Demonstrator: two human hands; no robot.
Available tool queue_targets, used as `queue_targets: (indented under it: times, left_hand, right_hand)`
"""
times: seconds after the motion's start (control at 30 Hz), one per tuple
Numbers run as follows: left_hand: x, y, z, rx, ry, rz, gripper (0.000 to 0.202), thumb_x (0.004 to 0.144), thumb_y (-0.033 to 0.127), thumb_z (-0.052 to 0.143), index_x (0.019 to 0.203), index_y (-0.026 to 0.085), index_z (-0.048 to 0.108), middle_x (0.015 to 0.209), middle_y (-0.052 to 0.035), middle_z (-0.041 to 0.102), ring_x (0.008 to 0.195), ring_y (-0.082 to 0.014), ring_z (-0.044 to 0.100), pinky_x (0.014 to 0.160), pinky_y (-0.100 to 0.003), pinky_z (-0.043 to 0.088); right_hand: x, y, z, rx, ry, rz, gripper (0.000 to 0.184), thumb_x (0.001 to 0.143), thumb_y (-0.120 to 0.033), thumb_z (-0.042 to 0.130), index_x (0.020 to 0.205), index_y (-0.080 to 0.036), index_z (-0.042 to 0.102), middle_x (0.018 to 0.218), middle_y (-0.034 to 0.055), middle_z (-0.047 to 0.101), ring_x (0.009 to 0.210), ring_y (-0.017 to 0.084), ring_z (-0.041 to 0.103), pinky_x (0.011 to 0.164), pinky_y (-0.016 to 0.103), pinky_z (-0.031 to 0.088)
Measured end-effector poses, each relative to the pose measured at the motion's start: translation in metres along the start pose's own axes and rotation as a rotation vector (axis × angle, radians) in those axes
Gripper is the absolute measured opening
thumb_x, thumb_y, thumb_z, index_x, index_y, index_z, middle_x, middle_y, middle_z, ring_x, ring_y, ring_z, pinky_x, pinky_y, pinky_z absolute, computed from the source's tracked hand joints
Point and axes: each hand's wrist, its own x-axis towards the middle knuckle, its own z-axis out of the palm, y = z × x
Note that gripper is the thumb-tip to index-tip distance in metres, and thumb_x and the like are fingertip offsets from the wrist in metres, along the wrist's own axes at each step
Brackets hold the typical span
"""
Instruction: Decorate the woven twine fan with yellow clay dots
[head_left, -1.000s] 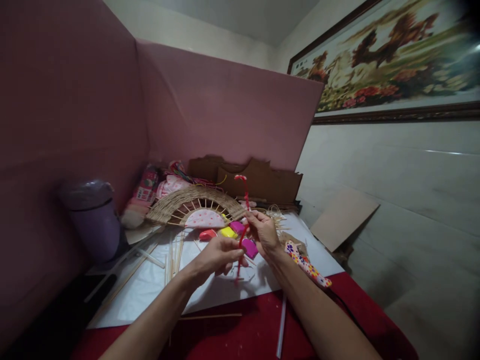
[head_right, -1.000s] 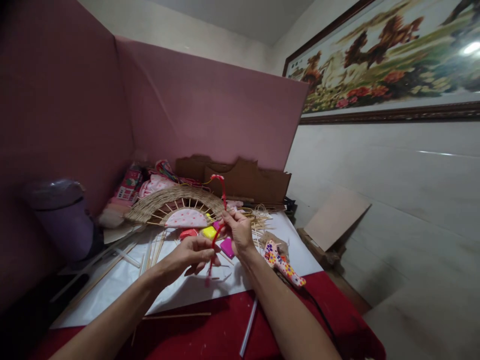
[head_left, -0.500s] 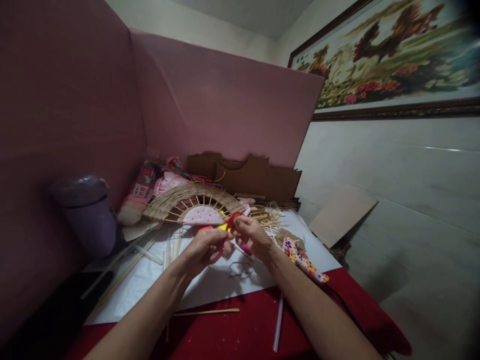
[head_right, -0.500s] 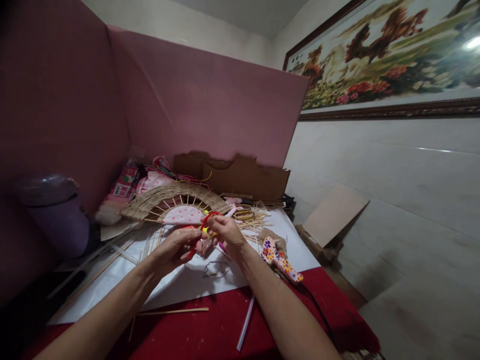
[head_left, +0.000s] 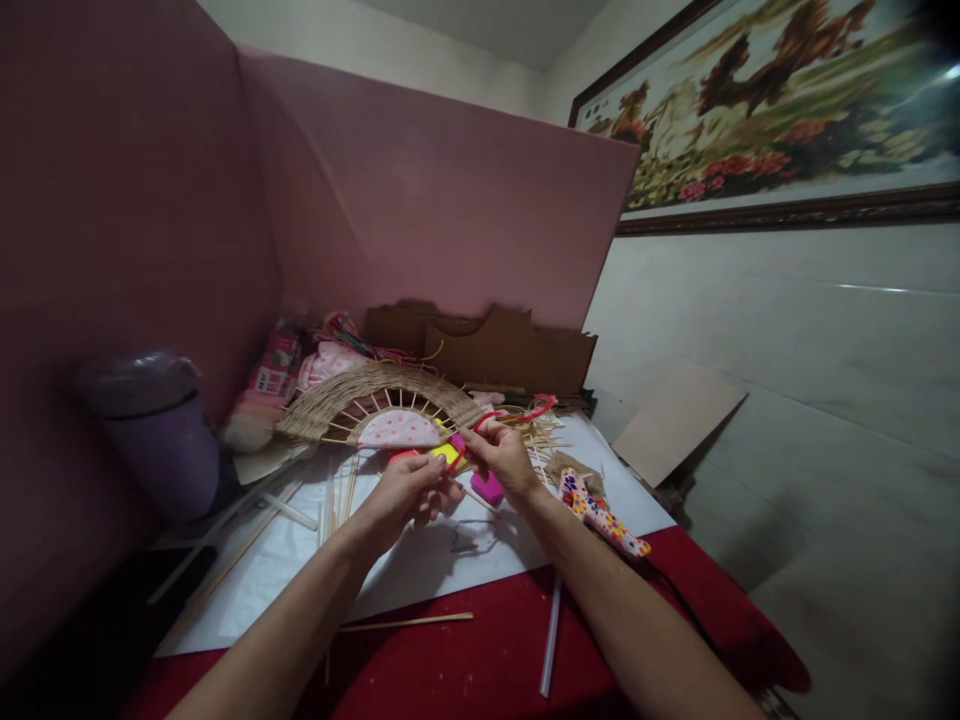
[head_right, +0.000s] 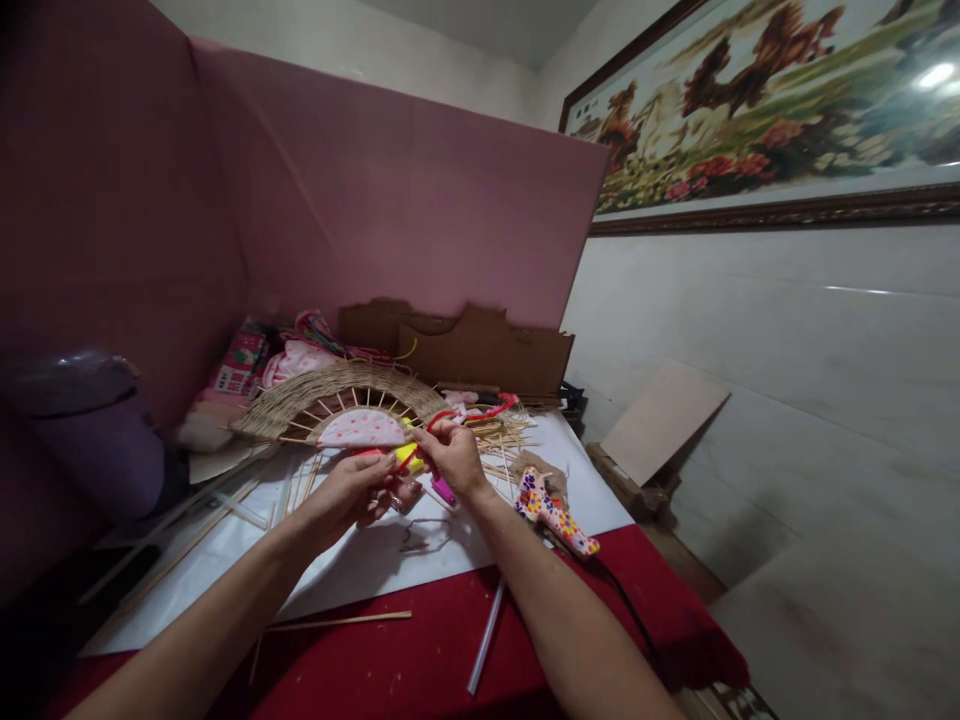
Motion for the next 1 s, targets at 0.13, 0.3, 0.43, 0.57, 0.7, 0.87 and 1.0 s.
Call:
queue_targets:
  times: [0.13,0.3,0.43,0.57,0.7,0.87,1.0]
  left_hand:
    - [0.001,0.0,0.0,0.101,-0.003,0.064,0.03,0.071,0.04,0.068,0.065,0.011,0.062,0.058,-0.0065,0.065,0.034,-0.0059,0.044,0.031,-0.017,0.028]
    - [0.003,0.002,-0.002,-0.035,-0.056,0.077,0.029,0.074,0.036,0.066,0.062,0.01,0.063,0.055,-0.0059,0.063,0.033,-0.0059,0.046,0.031,-0.016,0.029]
    - [0.004,0.002,-0.003,-0.07,-0.082,0.082,0.033,0.076,0.037,0.063,0.062,0.008,0.064,0.053,-0.0079,0.063,0.032,-0.0064,0.046,0.03,-0.016,0.028]
    - [0.004,0.001,-0.001,-0.085,0.039,0.11,0.03,0.069,0.038,0.07,0.075,0.009,0.066,0.068,-0.0114,0.069,0.042,-0.0127,0.057,0.035,-0.02,0.04]
    - [0.003,0.002,0.005,-0.059,0.181,0.21,0.03,0.056,0.025,0.079,0.079,0.011,0.067,0.068,-0.008,0.07,0.045,-0.0139,0.059,0.036,-0.021,0.042]
    - [0.0,0.006,0.01,-0.075,0.294,0.329,0.021,0.056,0.022,0.079,0.071,0.011,0.069,0.06,-0.0051,0.068,0.044,-0.0108,0.056,0.037,-0.018,0.039]
    - [0.002,0.005,0.006,-0.226,0.329,0.288,0.023,0.056,0.021,0.08,0.072,0.011,0.068,0.06,-0.0044,0.068,0.043,-0.0078,0.054,0.037,-0.016,0.038]
  right_hand:
    - [0.0,0.001,-0.001,-0.002,0.02,-0.009,0.04,0.065,-0.049,0.071,0.056,-0.018,0.048,0.043,-0.005,0.051,0.031,0.006,0.039,0.028,0.018,0.03]
    - [-0.002,0.003,0.003,0.072,-0.111,0.083,0.038,0.06,-0.048,0.075,0.069,-0.014,0.058,0.054,-0.0034,0.057,0.035,0.004,0.042,0.03,0.017,0.032]
    - [-0.004,0.006,0.006,0.021,-0.174,0.082,0.038,0.061,-0.047,0.074,0.063,-0.013,0.058,0.046,-0.0048,0.052,0.034,0.004,0.04,0.031,0.016,0.031]
    - [-0.001,0.011,0.004,0.059,-0.092,0.104,0.04,0.06,-0.05,0.074,0.064,-0.014,0.056,0.046,-0.0057,0.052,0.034,0.005,0.042,0.03,0.016,0.034]
    - [0.002,0.015,0.001,0.152,-0.076,0.161,0.039,0.059,-0.047,0.076,0.066,-0.014,0.057,0.053,-0.0034,0.057,0.038,0.005,0.045,0.031,0.015,0.032]
    - [-0.002,0.015,0.005,0.198,-0.105,0.22,0.04,0.06,-0.048,0.075,0.07,-0.013,0.057,0.055,-0.003,0.057,0.038,0.004,0.045,0.031,0.015,0.031]
    - [-0.006,0.014,0.011,0.158,-0.124,0.198,0.041,0.062,-0.05,0.073,0.07,-0.013,0.056,0.055,-0.0034,0.056,0.037,0.004,0.044,0.03,0.015,0.03]
